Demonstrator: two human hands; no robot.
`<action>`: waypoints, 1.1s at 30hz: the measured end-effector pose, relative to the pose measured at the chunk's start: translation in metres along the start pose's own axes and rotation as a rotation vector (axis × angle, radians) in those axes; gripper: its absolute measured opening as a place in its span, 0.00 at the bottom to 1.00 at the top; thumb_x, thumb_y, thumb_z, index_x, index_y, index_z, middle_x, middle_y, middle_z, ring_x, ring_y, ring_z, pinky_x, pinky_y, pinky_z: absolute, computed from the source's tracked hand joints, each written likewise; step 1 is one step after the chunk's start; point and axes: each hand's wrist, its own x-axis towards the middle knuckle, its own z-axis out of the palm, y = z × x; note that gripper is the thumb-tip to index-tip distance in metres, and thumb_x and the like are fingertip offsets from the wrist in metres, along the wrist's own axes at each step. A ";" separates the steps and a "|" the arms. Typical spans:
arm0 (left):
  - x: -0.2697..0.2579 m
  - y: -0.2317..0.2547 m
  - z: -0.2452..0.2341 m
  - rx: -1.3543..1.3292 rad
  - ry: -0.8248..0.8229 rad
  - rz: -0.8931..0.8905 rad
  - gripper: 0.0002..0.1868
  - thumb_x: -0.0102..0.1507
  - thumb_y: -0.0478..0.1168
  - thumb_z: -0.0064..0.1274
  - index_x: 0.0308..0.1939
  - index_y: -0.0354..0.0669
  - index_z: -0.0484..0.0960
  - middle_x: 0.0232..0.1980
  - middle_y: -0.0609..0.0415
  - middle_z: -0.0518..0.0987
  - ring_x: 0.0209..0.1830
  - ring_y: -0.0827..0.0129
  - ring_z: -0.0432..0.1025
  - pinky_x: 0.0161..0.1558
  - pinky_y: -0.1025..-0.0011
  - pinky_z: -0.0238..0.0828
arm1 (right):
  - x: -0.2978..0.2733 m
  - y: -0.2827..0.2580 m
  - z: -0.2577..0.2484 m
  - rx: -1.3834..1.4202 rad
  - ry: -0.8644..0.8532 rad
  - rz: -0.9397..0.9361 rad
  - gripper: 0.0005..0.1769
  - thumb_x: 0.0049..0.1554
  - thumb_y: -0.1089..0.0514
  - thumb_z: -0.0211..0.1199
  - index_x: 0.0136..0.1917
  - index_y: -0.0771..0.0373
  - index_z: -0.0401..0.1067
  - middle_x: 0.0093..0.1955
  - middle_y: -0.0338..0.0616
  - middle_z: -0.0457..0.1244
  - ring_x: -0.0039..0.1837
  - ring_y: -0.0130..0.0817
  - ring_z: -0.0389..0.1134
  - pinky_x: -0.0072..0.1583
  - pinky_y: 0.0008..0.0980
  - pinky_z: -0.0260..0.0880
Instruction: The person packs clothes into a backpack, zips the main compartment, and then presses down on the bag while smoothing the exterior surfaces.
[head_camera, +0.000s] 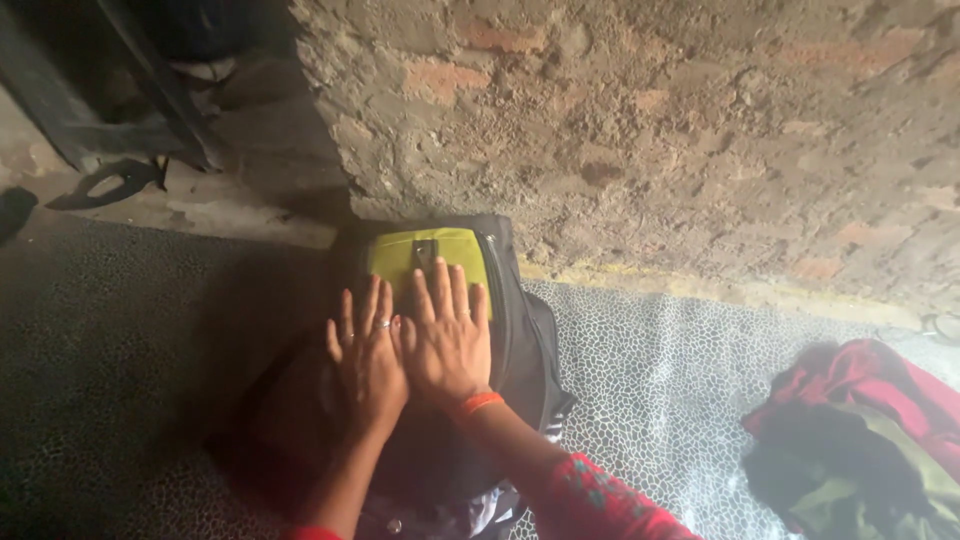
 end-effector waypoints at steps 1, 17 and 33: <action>0.006 0.001 0.003 -0.001 0.003 -0.001 0.26 0.73 0.46 0.37 0.76 0.48 0.66 0.81 0.56 0.61 0.82 0.51 0.50 0.75 0.45 0.40 | 0.011 0.002 0.000 -0.001 0.001 -0.002 0.38 0.60 0.40 0.50 0.77 0.63 0.58 0.81 0.60 0.48 0.82 0.55 0.44 0.76 0.59 0.40; 0.012 0.009 -0.002 0.027 -0.030 -0.061 0.26 0.73 0.47 0.38 0.76 0.49 0.66 0.78 0.57 0.64 0.80 0.50 0.52 0.75 0.43 0.42 | 0.083 0.034 -0.080 0.110 -0.037 0.014 0.19 0.70 0.42 0.47 0.65 0.48 0.73 0.65 0.36 0.69 0.77 0.45 0.61 0.80 0.59 0.50; 0.011 0.020 -0.005 0.054 -0.007 -0.025 0.27 0.72 0.48 0.39 0.75 0.49 0.67 0.79 0.58 0.64 0.80 0.47 0.50 0.74 0.43 0.43 | -0.028 0.036 -0.028 0.076 -0.186 0.050 0.39 0.60 0.40 0.54 0.80 0.53 0.54 0.84 0.52 0.43 0.85 0.51 0.39 0.79 0.56 0.36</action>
